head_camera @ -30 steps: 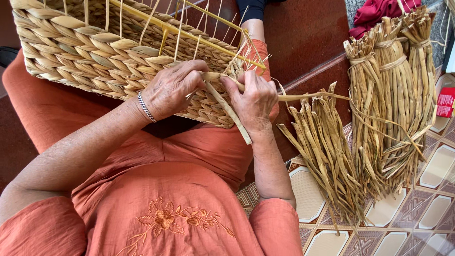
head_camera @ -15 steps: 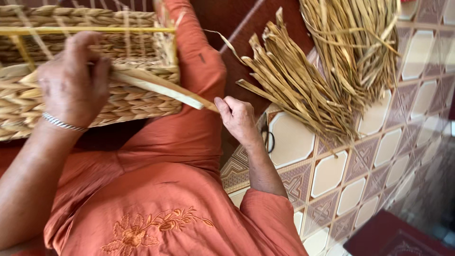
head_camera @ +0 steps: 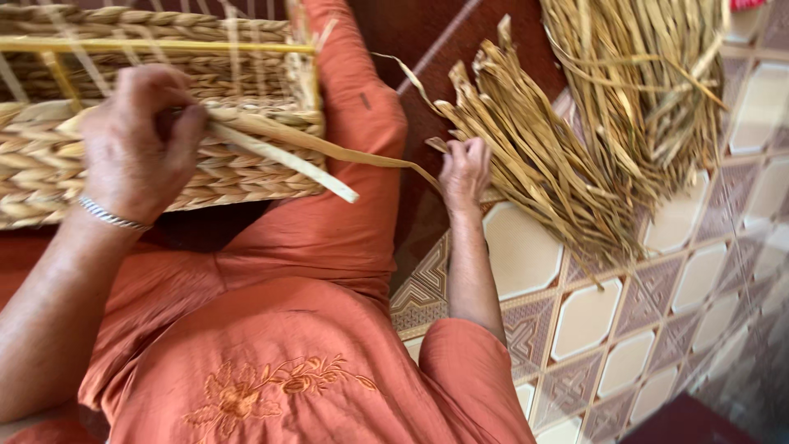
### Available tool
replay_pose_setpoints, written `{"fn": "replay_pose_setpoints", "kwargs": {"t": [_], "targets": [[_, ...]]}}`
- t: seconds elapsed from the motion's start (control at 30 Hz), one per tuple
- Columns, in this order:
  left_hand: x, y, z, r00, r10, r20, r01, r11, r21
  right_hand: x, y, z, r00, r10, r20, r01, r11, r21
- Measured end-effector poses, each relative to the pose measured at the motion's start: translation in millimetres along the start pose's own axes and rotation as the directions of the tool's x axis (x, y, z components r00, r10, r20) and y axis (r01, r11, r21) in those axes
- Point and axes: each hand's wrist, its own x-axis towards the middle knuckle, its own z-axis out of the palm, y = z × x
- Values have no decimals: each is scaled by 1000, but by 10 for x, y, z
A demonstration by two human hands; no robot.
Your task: The person weaves a basket by interlacing dried palm leaves through a rectangular frame. They repeatedly thread the leaves, pull them tight, and trim excess with scissors. The basket gradually takes shape as the weave progresses.
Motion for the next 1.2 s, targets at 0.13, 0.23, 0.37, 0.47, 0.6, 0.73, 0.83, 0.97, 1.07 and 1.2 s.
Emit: {"fn": "replay_pose_setpoints", "kwargs": {"t": [0.13, 0.23, 0.37, 0.47, 0.6, 0.73, 0.83, 0.97, 1.07, 1.2], "targets": [[78, 66, -47, 999, -21, -39, 20, 999, -25, 231, -136, -196, 976, -149, -162, 158, 986, 49], [94, 28, -63, 995, 52, -89, -52, 999, 6, 413, -482, -397, 968, -111, -227, 192, 907, 374], [50, -81, -17, 994, 97, -50, -92, 990, 104, 604, -1182, -674, 968, -157, -195, 245, 760, 603], [-22, -169, 22, 984, 164, -76, -149, 973, 176, 638, -1687, -845, 956, -264, -130, 275, 641, 716], [-115, -268, 6, 973, 219, -74, -198, 955, 221, 835, -2156, -888, 879, -446, -172, 425, 564, 708], [-151, -308, -94, 970, 232, -72, -218, 963, 160, 901, -2447, -835, 859, -486, -163, 469, 618, 631], [-130, -300, -190, 970, 236, -61, -228, 966, 126, 898, -2572, -779, 830, -518, -206, 543, 668, 509], [-65, -273, -301, 956, 288, -44, -281, 952, 124, 925, -2637, -701, 806, -536, -251, 590, 695, 411], [-33, -230, -352, 928, 364, -75, -356, 929, 100, 938, -2686, -616, 800, -530, -280, 599, 715, 361], [71, -168, -323, 953, 277, -125, -262, 957, 128, 859, -2637, -565, 807, -541, -237, 587, 694, 417]]}}
